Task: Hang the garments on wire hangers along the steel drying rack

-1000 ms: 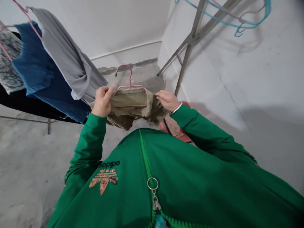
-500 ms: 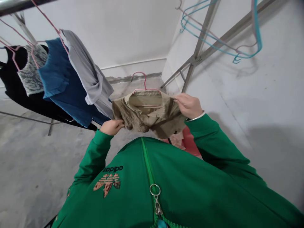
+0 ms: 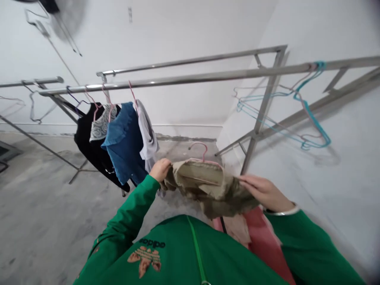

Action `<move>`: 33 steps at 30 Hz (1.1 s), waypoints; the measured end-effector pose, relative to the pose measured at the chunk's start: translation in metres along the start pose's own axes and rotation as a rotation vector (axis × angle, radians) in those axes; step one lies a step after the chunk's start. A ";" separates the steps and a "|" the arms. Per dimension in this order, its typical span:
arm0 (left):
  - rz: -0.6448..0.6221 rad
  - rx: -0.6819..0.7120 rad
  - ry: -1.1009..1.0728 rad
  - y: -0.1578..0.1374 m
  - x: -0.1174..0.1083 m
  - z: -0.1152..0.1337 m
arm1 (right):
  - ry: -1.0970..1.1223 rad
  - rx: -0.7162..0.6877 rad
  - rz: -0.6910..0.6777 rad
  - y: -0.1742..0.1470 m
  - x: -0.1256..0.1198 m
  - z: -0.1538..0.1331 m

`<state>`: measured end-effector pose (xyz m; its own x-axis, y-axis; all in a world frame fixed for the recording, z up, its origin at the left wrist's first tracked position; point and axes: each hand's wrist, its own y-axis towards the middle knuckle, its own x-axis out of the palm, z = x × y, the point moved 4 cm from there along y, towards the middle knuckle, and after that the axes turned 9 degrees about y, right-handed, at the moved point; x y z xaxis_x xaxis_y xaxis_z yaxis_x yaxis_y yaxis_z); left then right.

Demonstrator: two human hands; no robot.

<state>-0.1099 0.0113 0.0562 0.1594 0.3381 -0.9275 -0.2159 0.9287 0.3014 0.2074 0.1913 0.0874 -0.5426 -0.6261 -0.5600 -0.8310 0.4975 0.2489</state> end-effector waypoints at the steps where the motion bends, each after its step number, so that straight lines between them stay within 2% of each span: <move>1: 0.024 0.013 0.007 0.001 0.000 -0.001 | 0.090 0.098 -0.113 -0.005 -0.001 -0.001; 3: 0.055 0.040 -0.003 0.002 -0.001 -0.002 | 0.293 0.280 -0.297 -0.021 0.000 -0.006; 5: 0.077 0.058 -0.029 0.004 -0.001 -0.002 | 0.508 0.420 -0.362 -0.035 0.002 -0.012; 7: 0.106 0.054 -0.056 0.005 -0.001 -0.001 | 0.698 0.522 -0.322 -0.043 0.004 -0.018; 9: 0.175 0.003 -0.079 0.005 -0.002 -0.002 | 0.833 0.592 -0.226 -0.042 0.005 -0.023; 13: 0.355 -0.154 -0.153 -0.010 -0.003 -0.006 | 0.918 0.642 -0.059 -0.025 0.000 -0.034; 15: 0.328 -0.165 -0.199 -0.022 0.005 -0.002 | 0.898 0.608 -0.023 -0.012 -0.002 -0.039; 20: 0.090 -0.071 -0.318 -0.062 0.049 0.024 | 0.746 0.407 -0.040 0.032 0.008 -0.057; 23: -0.023 -0.058 -0.363 -0.084 0.071 0.035 | 0.656 0.232 -0.027 0.072 0.025 -0.076; 26: -0.110 -0.075 -0.376 -0.100 0.083 0.037 | 0.605 0.083 0.026 0.117 0.050 -0.092; 33: -0.168 -0.077 -0.369 -0.122 0.095 0.023 | 0.487 -0.173 0.178 0.210 0.102 -0.106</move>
<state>-0.0462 -0.0661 -0.0632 0.5306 0.2274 -0.8166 -0.2265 0.9663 0.1219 -0.0354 0.1682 0.1661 -0.6364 -0.7675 -0.0766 -0.7071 0.5409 0.4554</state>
